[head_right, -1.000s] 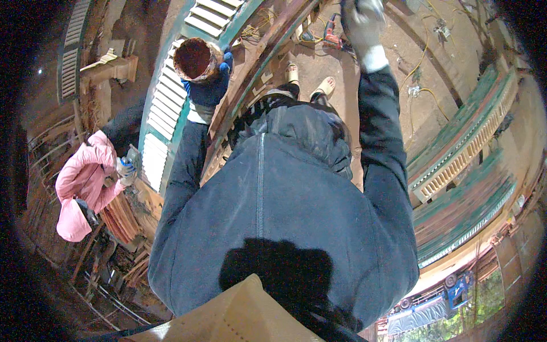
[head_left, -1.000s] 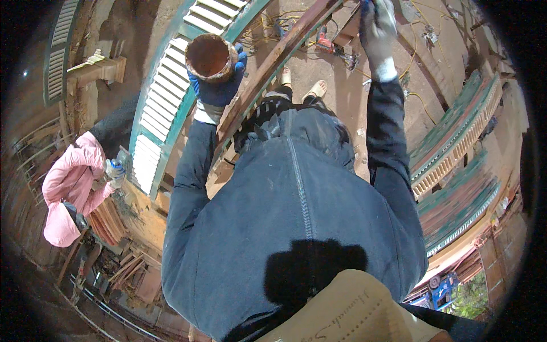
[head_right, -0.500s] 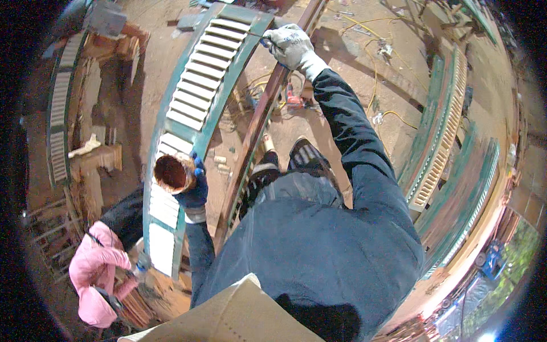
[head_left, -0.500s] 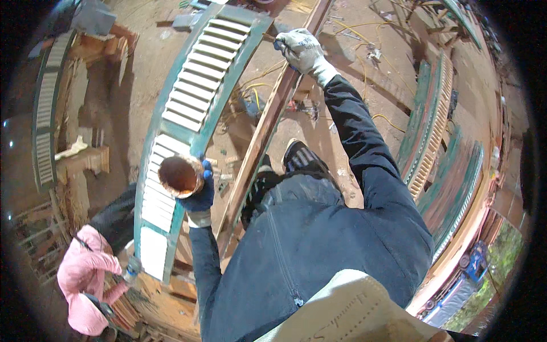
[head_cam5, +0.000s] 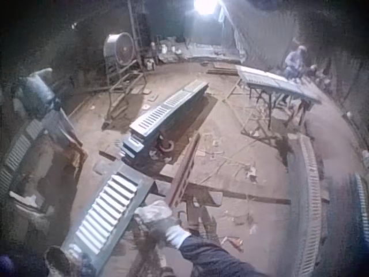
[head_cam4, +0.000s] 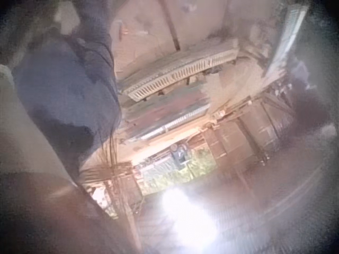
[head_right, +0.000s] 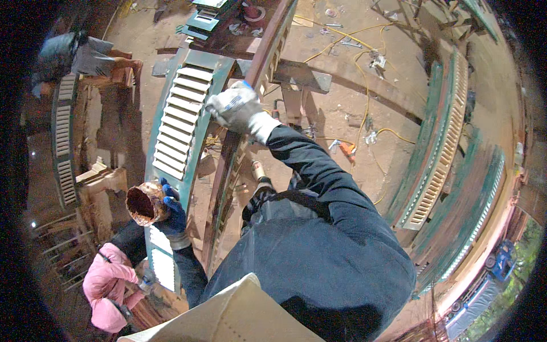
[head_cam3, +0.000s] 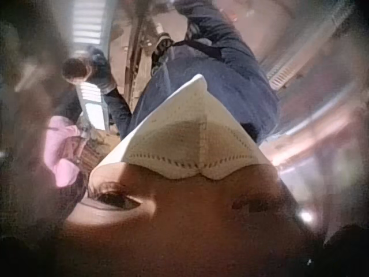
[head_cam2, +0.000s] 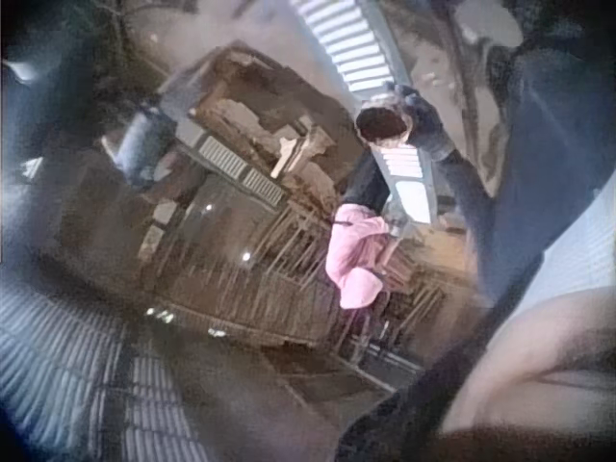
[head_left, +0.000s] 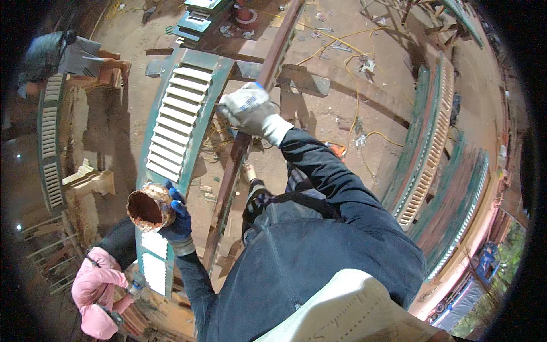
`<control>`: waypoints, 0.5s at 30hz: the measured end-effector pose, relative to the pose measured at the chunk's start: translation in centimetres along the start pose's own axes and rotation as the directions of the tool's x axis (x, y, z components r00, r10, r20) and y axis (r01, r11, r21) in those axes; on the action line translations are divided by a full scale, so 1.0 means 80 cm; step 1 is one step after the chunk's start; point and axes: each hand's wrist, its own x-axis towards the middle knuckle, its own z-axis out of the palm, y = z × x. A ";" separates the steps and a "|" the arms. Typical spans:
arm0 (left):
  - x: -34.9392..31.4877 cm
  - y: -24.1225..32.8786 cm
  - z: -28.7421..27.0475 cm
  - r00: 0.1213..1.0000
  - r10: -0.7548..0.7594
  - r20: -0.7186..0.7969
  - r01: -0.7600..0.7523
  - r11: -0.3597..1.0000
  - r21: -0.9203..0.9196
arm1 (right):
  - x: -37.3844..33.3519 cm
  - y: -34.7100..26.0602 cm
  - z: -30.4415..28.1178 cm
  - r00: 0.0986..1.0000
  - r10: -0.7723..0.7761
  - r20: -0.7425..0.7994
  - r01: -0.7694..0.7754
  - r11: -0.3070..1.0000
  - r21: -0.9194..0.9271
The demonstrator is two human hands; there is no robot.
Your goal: The person applies a brown wood stain to a curved wooden slatted panel using a small brush. They repeatedly dip the brush into a small container and carefully coat the edges and surfaces of the panel.
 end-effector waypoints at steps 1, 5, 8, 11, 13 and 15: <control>0.011 -0.012 0.007 1.000 -0.020 -0.009 0.019 0.999 -0.033 | 0.000 -0.001 0.005 1.000 0.024 -0.011 -0.024 1.000 0.005; 0.064 -0.044 0.015 0.997 0.028 -0.070 -0.028 1.000 -0.002 | 0.006 -0.003 0.019 0.983 0.005 -0.182 0.010 0.997 0.081; 0.100 -0.053 0.013 0.997 0.043 -0.070 -0.045 0.999 -0.022 | 0.013 -0.001 0.017 0.978 0.006 -0.210 0.017 0.994 0.108; 0.124 -0.038 0.004 0.991 0.101 -0.087 -0.097 0.994 0.039 | 0.011 -0.003 0.022 0.985 0.000 -0.171 0.014 0.997 0.078; 0.144 -0.033 -0.001 0.994 0.081 -0.072 -0.074 0.993 0.093 | 0.008 0.000 0.019 0.981 -0.004 -0.195 0.021 0.996 0.086; 0.165 -0.038 0.000 0.997 0.016 -0.075 -0.013 0.999 0.045 | 0.002 0.000 0.018 0.987 0.026 -0.159 -0.012 0.996 0.088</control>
